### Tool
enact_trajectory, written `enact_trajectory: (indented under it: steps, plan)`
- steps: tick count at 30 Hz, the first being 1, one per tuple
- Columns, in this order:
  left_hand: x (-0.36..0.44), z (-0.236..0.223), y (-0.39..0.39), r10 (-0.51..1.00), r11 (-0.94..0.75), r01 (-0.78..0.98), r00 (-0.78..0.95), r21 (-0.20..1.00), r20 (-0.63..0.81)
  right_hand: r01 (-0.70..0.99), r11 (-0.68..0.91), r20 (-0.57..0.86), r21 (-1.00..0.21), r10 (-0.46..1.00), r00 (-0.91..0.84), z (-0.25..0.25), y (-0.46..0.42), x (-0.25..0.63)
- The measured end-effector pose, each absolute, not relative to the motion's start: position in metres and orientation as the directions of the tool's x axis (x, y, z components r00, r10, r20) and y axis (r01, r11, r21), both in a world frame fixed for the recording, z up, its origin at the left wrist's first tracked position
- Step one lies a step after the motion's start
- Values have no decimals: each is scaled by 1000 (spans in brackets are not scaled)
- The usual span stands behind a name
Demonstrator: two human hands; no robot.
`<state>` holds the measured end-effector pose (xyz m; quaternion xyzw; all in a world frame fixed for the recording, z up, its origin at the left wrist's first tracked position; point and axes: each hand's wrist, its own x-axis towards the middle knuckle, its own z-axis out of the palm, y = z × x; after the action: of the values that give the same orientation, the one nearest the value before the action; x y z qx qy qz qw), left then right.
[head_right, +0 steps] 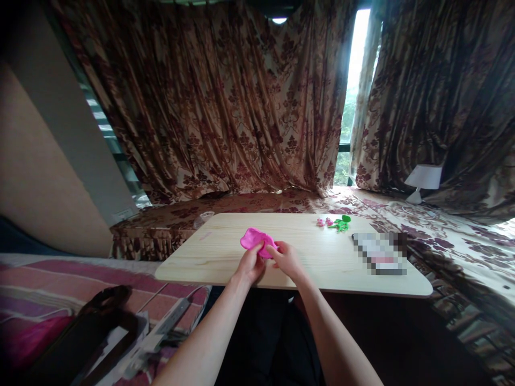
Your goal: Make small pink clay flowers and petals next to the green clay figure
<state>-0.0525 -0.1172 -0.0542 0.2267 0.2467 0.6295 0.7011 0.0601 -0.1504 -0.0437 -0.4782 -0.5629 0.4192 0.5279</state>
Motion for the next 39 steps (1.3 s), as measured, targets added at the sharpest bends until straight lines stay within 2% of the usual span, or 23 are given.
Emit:
enact_trajectory:
  steps: [9,23,33,39]
  plan:
    - [-56,-55,-119,985,147,-766,168,625,-25,144,210,228,-967,967,118,-54,-136,53]
    - [-52,-56,-120,995,94,-733,96,673,-34,201,208,230,-957,969,91,-63,-133,55]
    - [-51,-58,-118,998,58,-708,45,704,-37,167,206,228,-964,966,124,-62,-137,51]
    - [-48,-56,-121,996,84,-664,81,743,-41,129,191,210,-973,966,152,-61,-135,50]
